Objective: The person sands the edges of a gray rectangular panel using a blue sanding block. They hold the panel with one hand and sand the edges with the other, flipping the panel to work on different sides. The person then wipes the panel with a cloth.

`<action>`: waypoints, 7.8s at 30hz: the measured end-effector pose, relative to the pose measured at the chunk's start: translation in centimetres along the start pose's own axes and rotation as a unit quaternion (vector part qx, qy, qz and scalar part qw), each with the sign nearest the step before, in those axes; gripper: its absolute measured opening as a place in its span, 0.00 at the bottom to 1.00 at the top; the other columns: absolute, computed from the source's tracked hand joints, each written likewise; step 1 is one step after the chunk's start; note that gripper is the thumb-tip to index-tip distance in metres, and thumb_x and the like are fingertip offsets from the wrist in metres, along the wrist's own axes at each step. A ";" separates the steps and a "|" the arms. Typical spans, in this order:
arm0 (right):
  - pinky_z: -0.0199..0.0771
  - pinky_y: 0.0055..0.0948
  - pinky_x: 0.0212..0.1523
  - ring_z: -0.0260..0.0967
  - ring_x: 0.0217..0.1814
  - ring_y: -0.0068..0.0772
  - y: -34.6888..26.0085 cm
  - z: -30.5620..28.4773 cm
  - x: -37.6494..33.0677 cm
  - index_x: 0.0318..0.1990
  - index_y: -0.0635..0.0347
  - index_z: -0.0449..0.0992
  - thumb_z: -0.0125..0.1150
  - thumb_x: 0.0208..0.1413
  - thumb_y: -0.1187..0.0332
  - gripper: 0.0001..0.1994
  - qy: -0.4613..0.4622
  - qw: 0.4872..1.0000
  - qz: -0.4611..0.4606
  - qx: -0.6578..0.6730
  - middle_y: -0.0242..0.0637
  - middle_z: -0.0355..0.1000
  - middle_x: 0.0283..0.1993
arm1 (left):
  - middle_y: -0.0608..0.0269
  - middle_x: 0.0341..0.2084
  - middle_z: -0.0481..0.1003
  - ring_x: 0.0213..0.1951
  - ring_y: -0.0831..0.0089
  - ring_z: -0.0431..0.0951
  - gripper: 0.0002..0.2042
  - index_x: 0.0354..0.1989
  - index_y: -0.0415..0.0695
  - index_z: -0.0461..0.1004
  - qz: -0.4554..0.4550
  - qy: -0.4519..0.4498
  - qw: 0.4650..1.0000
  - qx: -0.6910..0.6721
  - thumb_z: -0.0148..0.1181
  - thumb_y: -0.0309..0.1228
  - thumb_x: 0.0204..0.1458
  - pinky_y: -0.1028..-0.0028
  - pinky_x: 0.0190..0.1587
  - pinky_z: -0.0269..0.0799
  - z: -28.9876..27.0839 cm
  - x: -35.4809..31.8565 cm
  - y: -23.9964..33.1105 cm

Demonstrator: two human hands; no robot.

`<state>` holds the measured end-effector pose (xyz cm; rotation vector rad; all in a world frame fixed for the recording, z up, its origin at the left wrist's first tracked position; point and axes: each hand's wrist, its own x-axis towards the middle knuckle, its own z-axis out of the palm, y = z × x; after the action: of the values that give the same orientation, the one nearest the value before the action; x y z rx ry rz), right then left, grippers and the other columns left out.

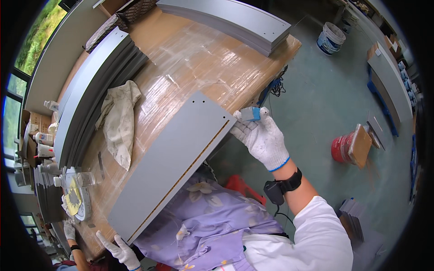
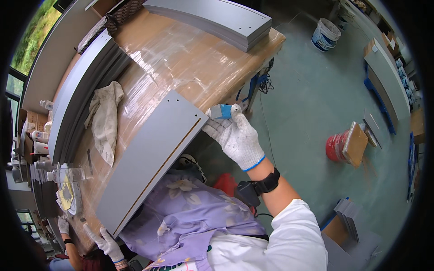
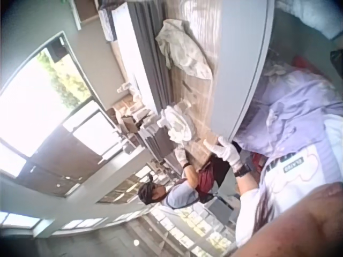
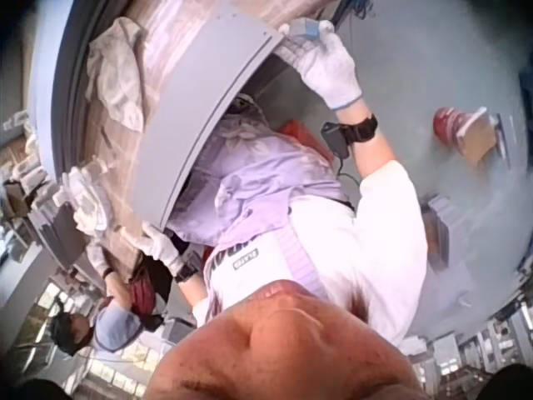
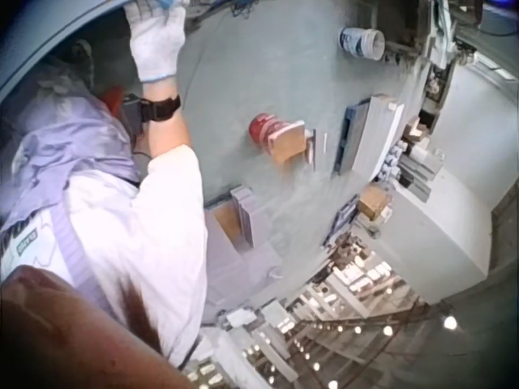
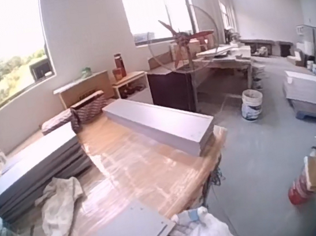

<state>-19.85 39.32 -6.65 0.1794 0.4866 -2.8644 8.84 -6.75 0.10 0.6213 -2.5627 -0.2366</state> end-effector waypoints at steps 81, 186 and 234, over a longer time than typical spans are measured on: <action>0.76 0.23 0.38 0.71 0.38 0.22 -2.6 -3.5 -1.6 0.55 0.68 0.70 0.55 0.61 0.63 0.20 0.136 0.857 0.063 -0.493 0.37 0.72 0.43 | 0.49 0.65 0.59 0.64 0.44 0.62 0.34 0.62 0.46 0.63 0.337 -0.188 0.918 0.089 0.56 0.21 0.38 0.41 0.64 0.58 4.9 -1.3 12.3; 0.75 0.31 0.48 0.74 0.48 0.33 -3.6 4.6 0.7 0.57 0.65 0.68 0.62 0.56 0.73 0.22 -0.137 0.674 -0.090 -0.720 0.45 0.74 0.49 | 0.47 0.67 0.58 0.69 0.45 0.52 0.39 0.63 0.51 0.66 0.241 -0.193 0.950 0.050 0.72 0.32 0.35 0.45 0.70 0.44 9.0 4.6 13.9; 0.73 0.42 0.47 0.71 0.47 0.50 13.6 7.3 -4.6 0.57 0.62 0.65 0.72 0.44 0.72 0.31 -0.360 0.320 -0.361 -0.798 0.48 0.70 0.50 | 0.60 0.39 0.75 0.30 0.76 0.76 0.26 0.67 0.47 0.60 -0.395 0.050 0.807 -0.435 0.52 0.43 0.63 0.74 0.35 0.77 2.8 -4.7 -4.8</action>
<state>-12.66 25.35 -3.29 -1.7630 2.9625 -0.8891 12.97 -8.62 -5.60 1.1968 -1.6330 -1.4896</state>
